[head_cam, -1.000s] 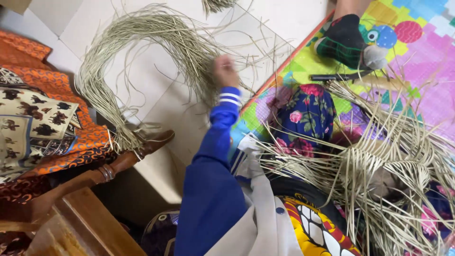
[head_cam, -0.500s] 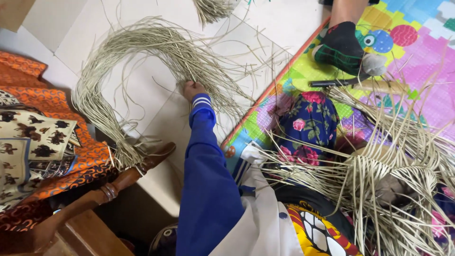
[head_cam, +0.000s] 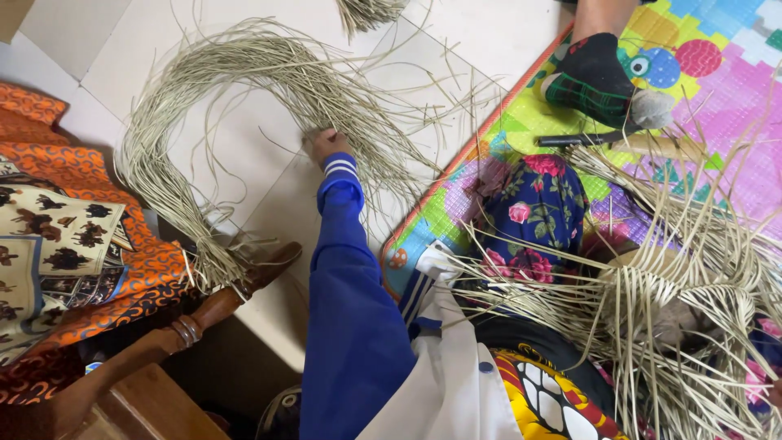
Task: Weaving dried straw strands into a circular wreath or basket base
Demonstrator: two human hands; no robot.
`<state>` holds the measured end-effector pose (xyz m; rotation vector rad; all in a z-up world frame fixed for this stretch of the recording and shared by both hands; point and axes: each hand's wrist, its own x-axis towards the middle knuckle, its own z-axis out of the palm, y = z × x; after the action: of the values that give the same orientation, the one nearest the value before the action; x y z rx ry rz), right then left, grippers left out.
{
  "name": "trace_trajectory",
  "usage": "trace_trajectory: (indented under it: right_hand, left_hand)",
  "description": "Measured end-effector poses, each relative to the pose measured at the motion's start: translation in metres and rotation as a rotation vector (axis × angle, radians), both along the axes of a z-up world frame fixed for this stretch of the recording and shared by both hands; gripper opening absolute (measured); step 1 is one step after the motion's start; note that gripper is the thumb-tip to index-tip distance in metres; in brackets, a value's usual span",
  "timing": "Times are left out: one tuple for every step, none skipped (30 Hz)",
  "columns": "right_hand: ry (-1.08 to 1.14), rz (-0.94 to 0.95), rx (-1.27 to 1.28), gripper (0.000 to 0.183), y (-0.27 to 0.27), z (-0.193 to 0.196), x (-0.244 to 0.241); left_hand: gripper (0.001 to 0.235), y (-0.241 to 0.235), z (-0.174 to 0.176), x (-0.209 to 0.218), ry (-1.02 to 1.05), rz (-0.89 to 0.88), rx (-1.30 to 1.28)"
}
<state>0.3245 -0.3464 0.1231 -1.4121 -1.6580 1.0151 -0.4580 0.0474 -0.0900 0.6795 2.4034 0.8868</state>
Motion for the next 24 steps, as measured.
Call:
trace_trajectory:
  right_hand:
    - [-0.001, -0.001, 0.000, 0.021, 0.002, -0.004, 0.002]
    - [-0.001, -0.001, 0.000, 0.022, 0.004, -0.009, 0.002]
    - [-0.002, -0.004, 0.000, 0.022, 0.004, -0.012, 0.002]
    - [-0.002, -0.007, 0.000, 0.023, 0.004, -0.015, 0.003]
    - [-0.003, -0.010, -0.004, 0.023, -0.001, -0.019, 0.004]
    - [-0.004, -0.013, -0.008, 0.023, -0.005, -0.023, 0.005]
    - [-0.003, -0.017, -0.012, 0.024, -0.010, -0.025, 0.007]
    - [-0.002, -0.020, -0.016, 0.024, -0.016, -0.029, 0.006]
    - [0.000, -0.022, -0.023, 0.025, -0.024, -0.032, 0.006]
    - [0.002, -0.025, -0.030, 0.025, -0.033, -0.034, 0.006]
    - [0.004, -0.024, -0.033, 0.026, -0.041, -0.034, 0.007]
    - [0.006, -0.024, -0.037, 0.026, -0.046, -0.035, 0.005]
    - [0.007, -0.020, -0.041, 0.026, -0.048, -0.037, 0.000]
    - [0.008, -0.011, -0.039, 0.026, -0.062, -0.031, -0.011]
    - [0.083, -0.193, -0.082, 0.008, -0.082, -0.023, -0.022]
    - [0.159, -0.376, -0.122, 0.018, -0.101, -0.015, -0.032]
    - [0.162, -0.378, -0.120, 0.018, -0.102, -0.024, -0.029]
    - [0.184, -0.468, -0.114, 0.020, -0.103, -0.033, -0.027]
    - [0.198, -0.557, -0.117, 0.024, -0.111, -0.038, -0.022]
    - [0.194, -0.558, -0.123, 0.024, -0.077, 0.000, -0.065]
    - [0.212, -0.530, -0.040, 0.016, -0.053, 0.048, -0.113]
    - [0.228, -0.502, 0.042, 0.022, -0.044, 0.104, -0.164]
    - [0.230, -0.519, 0.052, 0.022, -0.036, 0.117, -0.180]
    - [0.284, -0.489, 0.031, 0.019, -0.027, 0.129, -0.196]
  left_hand:
    - [0.020, 0.004, 0.002, 0.002, -0.047, 0.041, 0.057]
    - [0.020, -0.005, 0.011, 0.012, -0.046, 0.045, 0.063]
    - [0.013, -0.014, 0.020, 0.024, 0.103, 0.030, 0.221]
    - [0.007, -0.023, 0.028, 0.036, 0.252, 0.015, 0.378]
    - [0.007, -0.032, 0.043, 0.052, 0.253, 0.017, 0.381]
    - [0.008, -0.042, 0.058, 0.068, 0.524, -0.126, 0.493]
    - [0.020, -0.052, 0.074, 0.082, 0.798, -0.271, 0.601]
    - [0.020, -0.065, 0.082, 0.103, 0.801, -0.269, 0.603]
    - [0.014, -0.080, 0.089, 0.123, 0.725, -0.391, 0.633]
    - [0.011, -0.096, 0.096, 0.144, 0.647, -0.511, 0.660]
    - [0.011, -0.105, 0.114, 0.164, 0.652, -0.507, 0.660]
    - [0.015, -0.115, 0.131, 0.184, 0.521, -0.633, 0.624]
    - [0.018, -0.125, 0.148, 0.204, 0.386, -0.753, 0.583]
    - [0.018, -0.109, 0.146, 0.192, 0.390, -0.744, 0.583]
    - [0.013, -0.093, 0.143, 0.183, 0.306, -0.553, 0.693]
    - [0.011, -0.076, 0.140, 0.175, 0.218, -0.360, 0.796]
    - [0.011, -0.087, 0.179, 0.205, 0.221, -0.363, 0.799]
    - [0.010, -0.098, 0.218, 0.234, 0.122, -0.715, 0.719]
    - [0.020, -0.117, 0.254, 0.264, 0.011, -1.058, 0.614]
    - [0.020, -0.141, 0.261, 0.285, 0.006, -1.057, 0.609]
    - [0.011, -0.160, 0.270, 0.313, -0.130, -1.343, 0.694]
    - [0.005, -0.178, 0.280, 0.341, -0.274, -1.629, 0.771]
    - [0.005, -0.190, 0.302, 0.351, -0.274, -1.648, 0.777]
    - [0.005, -0.203, 0.322, 0.361, -0.359, -1.703, 0.794]
